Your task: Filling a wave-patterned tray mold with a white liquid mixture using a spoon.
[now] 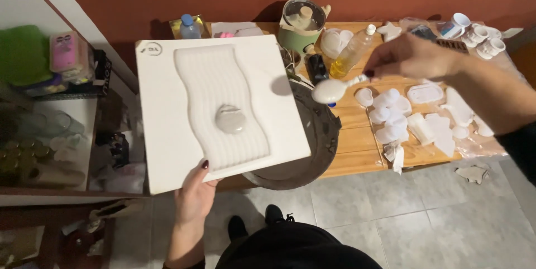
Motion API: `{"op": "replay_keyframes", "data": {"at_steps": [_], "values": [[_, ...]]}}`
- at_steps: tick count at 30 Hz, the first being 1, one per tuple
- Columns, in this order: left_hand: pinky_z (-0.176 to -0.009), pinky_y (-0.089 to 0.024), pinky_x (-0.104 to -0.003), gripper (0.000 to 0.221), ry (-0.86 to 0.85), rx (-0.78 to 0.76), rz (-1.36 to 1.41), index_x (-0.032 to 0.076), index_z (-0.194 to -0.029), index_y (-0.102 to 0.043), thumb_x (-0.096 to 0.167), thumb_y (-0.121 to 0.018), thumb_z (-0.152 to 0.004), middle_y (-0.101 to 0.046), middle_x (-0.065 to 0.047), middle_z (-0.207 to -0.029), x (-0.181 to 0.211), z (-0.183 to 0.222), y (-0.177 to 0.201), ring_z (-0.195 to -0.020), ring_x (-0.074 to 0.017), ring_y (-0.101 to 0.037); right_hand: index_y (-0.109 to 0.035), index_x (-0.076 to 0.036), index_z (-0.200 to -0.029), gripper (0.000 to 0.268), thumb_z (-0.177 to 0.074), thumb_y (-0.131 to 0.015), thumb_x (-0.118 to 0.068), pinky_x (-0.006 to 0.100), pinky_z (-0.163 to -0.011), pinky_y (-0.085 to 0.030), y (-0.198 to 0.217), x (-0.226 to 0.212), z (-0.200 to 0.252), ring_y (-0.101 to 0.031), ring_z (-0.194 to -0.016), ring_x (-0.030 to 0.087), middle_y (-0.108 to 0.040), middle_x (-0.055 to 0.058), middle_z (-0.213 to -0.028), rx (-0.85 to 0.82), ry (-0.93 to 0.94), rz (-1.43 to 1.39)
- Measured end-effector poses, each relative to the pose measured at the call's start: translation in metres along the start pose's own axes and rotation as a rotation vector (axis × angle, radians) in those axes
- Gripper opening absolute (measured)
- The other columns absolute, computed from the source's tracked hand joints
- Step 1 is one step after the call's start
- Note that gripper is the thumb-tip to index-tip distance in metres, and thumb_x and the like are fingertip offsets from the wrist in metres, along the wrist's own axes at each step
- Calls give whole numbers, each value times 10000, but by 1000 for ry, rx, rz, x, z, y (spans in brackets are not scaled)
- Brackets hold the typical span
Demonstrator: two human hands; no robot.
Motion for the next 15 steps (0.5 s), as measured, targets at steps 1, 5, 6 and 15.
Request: {"op": "replay_keyframes", "data": {"at_steps": [1, 5, 6, 15], "values": [[-1068, -521, -550, 418, -3, -10, -40, -132, -1409, -520, 77, -550, -1048, -613, -234, -1405, -2, -2, -8, -1291, -335, -605, -778, -55, -1079, 243, -855, -739, -139, 307, -846, -587, 8, -8, -2, -749, -901, 142, -818, 78, -967, 12, 34, -13], [-1059, -528, -525, 498, 17, 61, -39, -19, -1471, -461, 62, -555, -988, -574, -153, -1446, -6, -10, -30, -1308, -291, -591, -796, -77, -1080, 215, -876, -744, -121, 353, -785, -565, 4, -109, 9, -715, -846, 179, -807, 92, -922, 98, 63, 186], [-1055, -525, -527, 521, 2, 56, -25, 14, -1488, -443, 37, -565, -983, -562, -129, -1452, -9, -10, -32, -1313, -279, -583, -798, -90, -1066, 192, -890, -761, -156, 374, -772, -552, -2, -131, 13, -702, -826, 198, -790, 91, -903, 142, 30, 234], [-1032, -546, -538, 525, 44, 23, 53, 12, -1501, -451, -17, -590, -995, -581, -150, -1411, -32, -14, -31, -1283, -298, -598, -751, -80, -1007, 223, -798, -761, -4, 386, -837, -492, -95, -195, 50, -655, -907, 242, -706, 58, -977, 685, 706, 292]]}}
Point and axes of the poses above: each hand's wrist, its own z-axis away from the middle knuckle, its own y-axis out of the back of the hand, x = y × z, the point moved 10 cm from there along -z, towards the middle knuckle
